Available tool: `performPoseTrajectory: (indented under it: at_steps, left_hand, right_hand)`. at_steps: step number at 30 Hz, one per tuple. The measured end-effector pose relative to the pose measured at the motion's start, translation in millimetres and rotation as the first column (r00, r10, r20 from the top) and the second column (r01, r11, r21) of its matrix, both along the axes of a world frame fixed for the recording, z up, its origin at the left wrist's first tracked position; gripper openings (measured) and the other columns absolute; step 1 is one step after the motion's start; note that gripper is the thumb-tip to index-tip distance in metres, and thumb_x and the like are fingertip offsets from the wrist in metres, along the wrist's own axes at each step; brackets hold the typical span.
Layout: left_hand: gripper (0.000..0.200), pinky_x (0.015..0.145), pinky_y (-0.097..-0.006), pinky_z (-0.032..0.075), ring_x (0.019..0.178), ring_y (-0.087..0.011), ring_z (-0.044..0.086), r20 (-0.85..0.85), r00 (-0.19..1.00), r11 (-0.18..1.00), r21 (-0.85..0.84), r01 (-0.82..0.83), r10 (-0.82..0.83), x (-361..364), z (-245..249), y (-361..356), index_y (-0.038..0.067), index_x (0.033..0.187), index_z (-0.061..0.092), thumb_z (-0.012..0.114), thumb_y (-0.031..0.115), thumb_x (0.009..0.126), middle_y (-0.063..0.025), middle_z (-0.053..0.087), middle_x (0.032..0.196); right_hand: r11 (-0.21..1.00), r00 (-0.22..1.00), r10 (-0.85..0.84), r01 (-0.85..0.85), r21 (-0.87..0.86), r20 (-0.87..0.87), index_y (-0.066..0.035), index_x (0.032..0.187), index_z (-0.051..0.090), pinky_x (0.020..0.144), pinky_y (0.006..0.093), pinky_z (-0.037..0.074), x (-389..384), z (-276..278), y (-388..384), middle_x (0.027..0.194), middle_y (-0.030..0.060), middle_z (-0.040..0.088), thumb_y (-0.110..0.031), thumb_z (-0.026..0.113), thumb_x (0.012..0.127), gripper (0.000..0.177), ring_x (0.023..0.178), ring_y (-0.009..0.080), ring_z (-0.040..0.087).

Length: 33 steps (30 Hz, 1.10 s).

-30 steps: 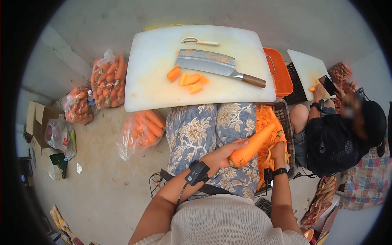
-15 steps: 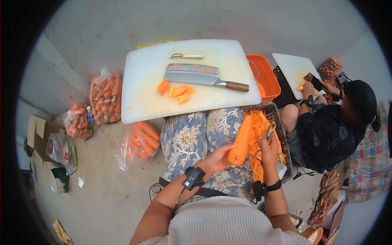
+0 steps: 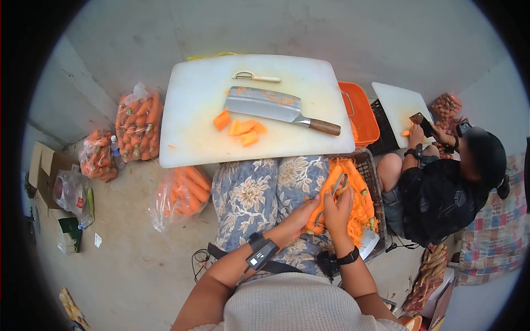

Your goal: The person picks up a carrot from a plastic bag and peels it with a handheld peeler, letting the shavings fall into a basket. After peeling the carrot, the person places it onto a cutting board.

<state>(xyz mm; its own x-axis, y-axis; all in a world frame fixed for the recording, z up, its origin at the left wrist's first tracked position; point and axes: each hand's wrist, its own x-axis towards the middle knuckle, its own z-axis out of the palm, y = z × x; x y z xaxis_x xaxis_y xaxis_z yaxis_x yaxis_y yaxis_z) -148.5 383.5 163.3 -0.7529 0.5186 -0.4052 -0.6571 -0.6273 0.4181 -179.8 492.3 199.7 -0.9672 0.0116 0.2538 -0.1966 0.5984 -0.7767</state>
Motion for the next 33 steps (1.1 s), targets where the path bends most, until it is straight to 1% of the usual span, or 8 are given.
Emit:
performPoseTrajectory:
  at_steps: [9, 14, 18, 20, 28, 30, 31, 33]
  left_hand:
    - [0.049, 0.059, -0.0281, 0.053, 0.078, -0.0177, 0.063, 0.045, 0.999, 1.000, -0.003, 0.031, -0.031, -4.0, 0.7, -5.8, 0.005, 0.114, 0.047, 0.034, 0.047, 0.093, -0.0095, 0.060, 0.094]
    - [0.051, 0.057, -0.0306, 0.053, 0.071, -0.0218, 0.063, 0.068, 0.996, 0.997, -0.054, 0.055, -0.051, -2.2, 1.4, -4.2, 0.002, 0.110, 0.049, 0.035, 0.047, 0.092, -0.0111, 0.061, 0.088]
    - [0.049, 0.061, -0.0318, 0.053, 0.073, -0.0212, 0.063, 0.076, 0.996, 0.999, -0.022, 0.037, -0.035, -4.6, 0.1, -4.3, 0.001, 0.109, 0.049, 0.036, 0.045, 0.092, -0.0119, 0.061, 0.090]
    - [0.049, 0.063, -0.0319, 0.053, 0.076, -0.0210, 0.063, 0.091, 0.995, 0.999, 0.002, 0.046, -0.046, -5.0, 1.8, -4.7, 0.000, 0.110, 0.049, 0.037, 0.044, 0.093, -0.0121, 0.060, 0.092]
    - [0.043, 0.066, -0.0320, 0.053, 0.080, -0.0200, 0.062, 0.102, 0.994, 0.999, 0.011, -0.035, 0.034, -5.3, 4.3, -0.9, 0.000, 0.113, 0.048, 0.045, 0.037, 0.091, -0.0127, 0.060, 0.096]
    - [0.043, 0.065, -0.0321, 0.053, 0.079, -0.0200, 0.062, 0.110, 0.994, 0.999, 0.037, 0.001, -0.005, -5.1, 4.6, -5.1, 0.000, 0.113, 0.048, 0.045, 0.037, 0.091, -0.0125, 0.060, 0.095]
    - [0.043, 0.064, -0.0322, 0.053, 0.079, -0.0201, 0.062, 0.122, 0.991, 0.997, 0.061, 0.038, -0.045, -5.0, 4.8, -6.8, -0.001, 0.113, 0.048, 0.046, 0.036, 0.091, -0.0124, 0.060, 0.095]
    - [0.043, 0.062, -0.0328, 0.053, 0.078, -0.0207, 0.063, 0.119, 0.992, 0.998, 0.039, 0.045, -0.050, -5.7, 5.5, -7.1, -0.001, 0.112, 0.048, 0.046, 0.037, 0.091, -0.0127, 0.060, 0.094]
  right_hand:
    - [1.000, 1.000, -0.019, 0.019, 0.000, -0.001, 0.006, 0.088, 0.044, 0.082, 0.0406, 0.035, -18.2, -2.7, -6.2, 0.092, 0.0199, 0.044, -0.013, 0.059, 0.076, 0.027, 0.091, 0.0346, 0.043]
    - [0.994, 0.982, -0.090, 0.077, 0.080, 0.166, 0.004, 0.078, 0.047, 0.079, 0.0391, 0.035, -56.4, -31.4, 18.1, 0.087, 0.0187, 0.046, -0.017, 0.061, 0.074, 0.025, 0.087, 0.0327, 0.044]
    - [0.993, 0.986, -0.078, 0.062, 0.105, 0.149, 0.004, 0.075, 0.047, 0.076, 0.0372, 0.036, -65.5, -44.0, 22.4, 0.083, 0.0176, 0.047, -0.019, 0.062, 0.074, 0.027, 0.082, 0.0310, 0.045]
    - [0.986, 0.973, -0.135, 0.151, -0.071, 0.189, 0.004, 0.071, 0.047, 0.068, 0.0374, 0.037, -72.4, -49.3, 25.6, 0.077, 0.0162, 0.047, -0.018, 0.061, 0.074, 0.027, 0.075, 0.0287, 0.047]
    - [0.990, 0.963, -0.120, 0.134, -0.043, 0.240, 0.005, 0.063, 0.044, 0.055, 0.0361, 0.039, -89.9, -47.5, 33.9, 0.062, 0.0132, 0.050, -0.016, 0.058, 0.075, 0.027, 0.060, 0.0233, 0.050]
    - [0.957, 0.955, -0.085, 0.158, -0.244, 0.283, 0.004, 0.063, 0.046, 0.050, 0.0326, 0.041, -93.8, -48.0, 33.5, 0.059, 0.0126, 0.053, -0.014, 0.057, 0.075, 0.024, 0.055, 0.0205, 0.053]
    - [0.957, 0.957, -0.086, 0.157, -0.244, 0.278, 0.004, 0.063, 0.046, 0.050, 0.0326, 0.041, -98.2, -57.3, 40.1, 0.059, 0.0126, 0.053, -0.014, 0.057, 0.075, 0.024, 0.055, 0.0205, 0.053]
    - [0.902, 0.908, -0.032, 0.206, -0.378, 0.417, 0.002, 0.064, 0.047, 0.047, 0.0299, 0.042, -107.9, -74.2, 50.7, 0.060, 0.0128, 0.056, -0.014, 0.056, 0.076, 0.022, 0.053, 0.0184, 0.056]
